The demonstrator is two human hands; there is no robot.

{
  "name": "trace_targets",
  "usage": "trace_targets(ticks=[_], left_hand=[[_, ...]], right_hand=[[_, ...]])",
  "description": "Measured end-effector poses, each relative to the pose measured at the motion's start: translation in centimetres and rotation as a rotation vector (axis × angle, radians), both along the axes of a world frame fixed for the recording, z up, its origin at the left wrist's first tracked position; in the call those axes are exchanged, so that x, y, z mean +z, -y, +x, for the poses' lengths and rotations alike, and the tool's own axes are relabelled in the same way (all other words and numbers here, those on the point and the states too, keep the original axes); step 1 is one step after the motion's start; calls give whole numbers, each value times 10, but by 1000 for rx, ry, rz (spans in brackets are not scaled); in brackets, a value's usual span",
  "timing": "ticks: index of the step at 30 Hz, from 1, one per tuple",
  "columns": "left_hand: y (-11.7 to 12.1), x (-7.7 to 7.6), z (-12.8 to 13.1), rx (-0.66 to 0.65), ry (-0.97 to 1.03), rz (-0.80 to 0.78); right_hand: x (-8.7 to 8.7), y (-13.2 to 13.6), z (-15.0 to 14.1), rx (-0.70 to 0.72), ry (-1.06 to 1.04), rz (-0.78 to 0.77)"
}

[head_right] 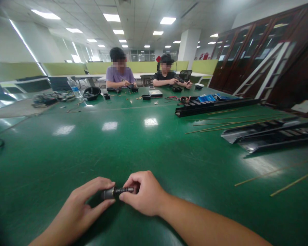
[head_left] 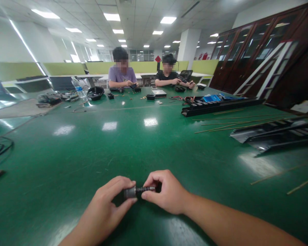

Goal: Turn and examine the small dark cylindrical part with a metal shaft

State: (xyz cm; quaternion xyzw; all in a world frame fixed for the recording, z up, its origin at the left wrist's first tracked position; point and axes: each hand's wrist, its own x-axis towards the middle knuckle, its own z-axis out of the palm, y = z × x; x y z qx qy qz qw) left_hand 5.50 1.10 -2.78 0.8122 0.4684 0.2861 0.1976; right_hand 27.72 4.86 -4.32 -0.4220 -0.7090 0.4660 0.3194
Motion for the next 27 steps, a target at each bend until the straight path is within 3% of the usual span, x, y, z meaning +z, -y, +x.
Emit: trace_targets(ticks=[27], left_hand=[[-3,0,-8,18,-17,111]], right_hand=[[0,0,1,-13,-54,-42]])
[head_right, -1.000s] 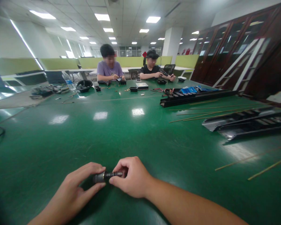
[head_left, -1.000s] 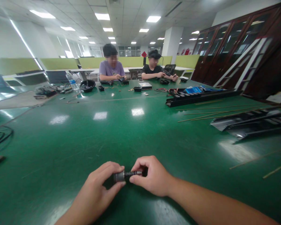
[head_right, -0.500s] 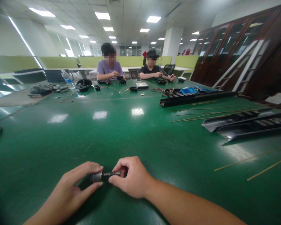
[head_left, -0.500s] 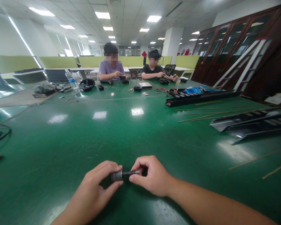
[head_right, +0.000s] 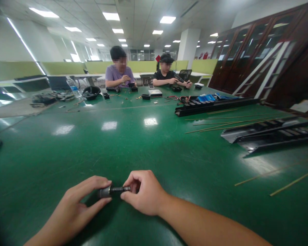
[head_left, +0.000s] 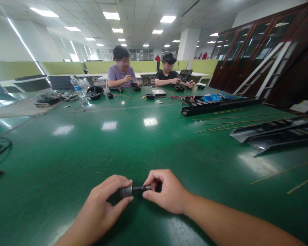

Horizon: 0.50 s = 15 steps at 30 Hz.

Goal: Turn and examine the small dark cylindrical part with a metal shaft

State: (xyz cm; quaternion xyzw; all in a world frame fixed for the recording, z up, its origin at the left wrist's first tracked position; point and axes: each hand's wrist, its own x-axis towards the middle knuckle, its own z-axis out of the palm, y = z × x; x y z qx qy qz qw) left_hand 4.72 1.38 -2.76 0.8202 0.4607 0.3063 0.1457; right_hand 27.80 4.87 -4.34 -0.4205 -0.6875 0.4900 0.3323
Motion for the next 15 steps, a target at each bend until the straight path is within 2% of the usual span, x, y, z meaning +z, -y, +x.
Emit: trace_targets(ticks=[15], left_hand=[[-3,2,-5,-7,0,63]], right_hand=[[2,-1,1,-32,-20,5]])
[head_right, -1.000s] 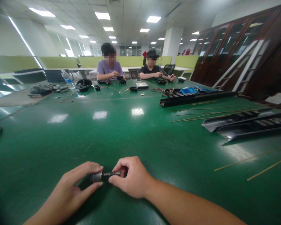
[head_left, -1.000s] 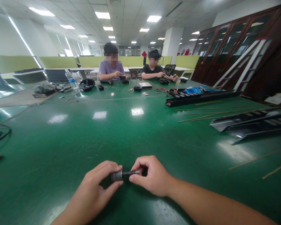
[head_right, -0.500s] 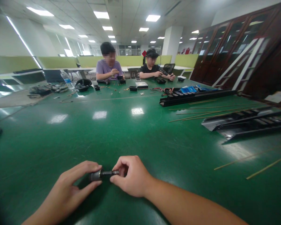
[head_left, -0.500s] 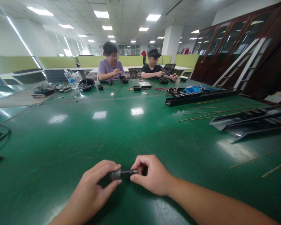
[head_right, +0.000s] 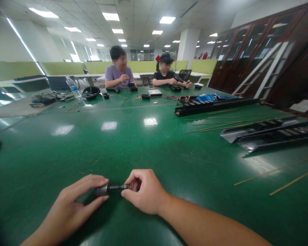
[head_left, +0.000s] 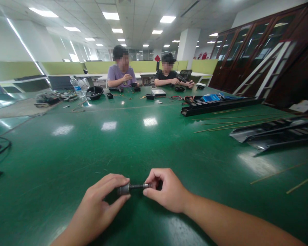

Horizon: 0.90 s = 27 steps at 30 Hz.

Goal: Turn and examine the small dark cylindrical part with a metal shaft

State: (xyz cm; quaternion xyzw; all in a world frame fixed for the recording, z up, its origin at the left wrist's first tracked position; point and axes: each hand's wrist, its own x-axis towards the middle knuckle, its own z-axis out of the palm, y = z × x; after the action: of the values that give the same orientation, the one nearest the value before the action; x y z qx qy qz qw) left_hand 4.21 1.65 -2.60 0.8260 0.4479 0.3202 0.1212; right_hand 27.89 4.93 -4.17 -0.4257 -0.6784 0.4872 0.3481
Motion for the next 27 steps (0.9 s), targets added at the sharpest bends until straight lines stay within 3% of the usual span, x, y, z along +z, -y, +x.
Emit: trace_targets(ticks=[27], left_hand=[[-1,6,-9,6,-32,168]], right_hand=[[-2,-2,-1,1,-57,-39]])
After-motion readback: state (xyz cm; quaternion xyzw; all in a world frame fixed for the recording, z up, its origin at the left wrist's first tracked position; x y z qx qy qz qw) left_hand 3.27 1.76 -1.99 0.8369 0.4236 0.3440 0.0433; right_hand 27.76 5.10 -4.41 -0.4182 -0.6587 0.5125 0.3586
